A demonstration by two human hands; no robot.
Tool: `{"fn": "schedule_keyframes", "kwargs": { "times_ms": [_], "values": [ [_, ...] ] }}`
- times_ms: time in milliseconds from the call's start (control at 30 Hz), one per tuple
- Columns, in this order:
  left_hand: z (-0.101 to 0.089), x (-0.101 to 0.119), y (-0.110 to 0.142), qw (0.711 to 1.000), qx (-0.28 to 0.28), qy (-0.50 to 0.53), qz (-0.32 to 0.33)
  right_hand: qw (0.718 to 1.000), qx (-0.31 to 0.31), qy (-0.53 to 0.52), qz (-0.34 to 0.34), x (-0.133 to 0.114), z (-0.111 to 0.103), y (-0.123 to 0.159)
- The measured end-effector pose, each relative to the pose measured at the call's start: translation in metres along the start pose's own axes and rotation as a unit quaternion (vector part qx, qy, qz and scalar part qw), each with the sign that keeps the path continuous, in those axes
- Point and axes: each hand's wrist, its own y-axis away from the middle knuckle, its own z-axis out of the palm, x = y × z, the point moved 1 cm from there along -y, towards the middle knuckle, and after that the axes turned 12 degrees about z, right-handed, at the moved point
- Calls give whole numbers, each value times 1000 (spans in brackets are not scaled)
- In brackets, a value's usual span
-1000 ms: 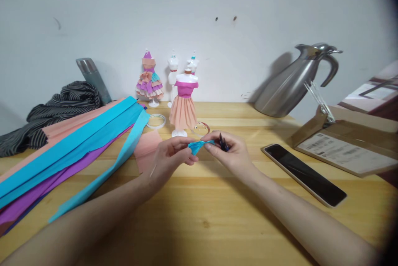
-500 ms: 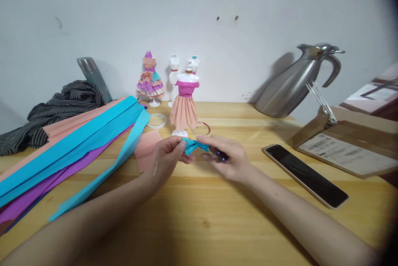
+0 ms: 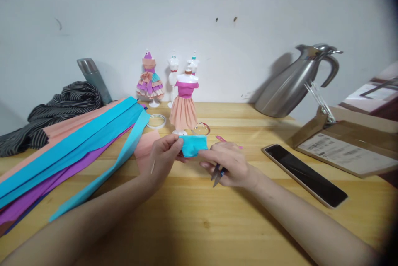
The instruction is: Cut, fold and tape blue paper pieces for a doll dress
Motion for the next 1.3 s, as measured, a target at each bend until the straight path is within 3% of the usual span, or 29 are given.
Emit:
{"fn": "schedule_keyframes", "kwargs": {
  "times_ms": [300,600,800,900,967,1033,1100,1167,1300],
  "values": [
    [1,4,1,1000,-17,-4,11,998,20,-6,67,9,1,4],
    [0,0,3,999,-11,33,-21,998,6,55,-3,6,-2,-1],
    [2,-2,4,995,-47,76,-40,996,-3,82,-20,7,-3,-1],
    [4,-3,3,994,-38,77,-66,997,-15,68,-31,6,-2,0],
    [4,-5,2,994,-24,71,-75,999,-15,24,-14,4,-2,1],
    [4,-5,2,996,-9,58,-70,997,15,-45,59,1,-4,1],
    [3,-5,2,999,11,31,-36,976,64,-124,166,-1,-5,3],
    [2,-3,4,998,29,-26,39,951,88,-187,232,-2,-6,3],
    [0,7,10,955,20,-170,241,952,46,-200,229,-4,-4,4]
  ]
}}
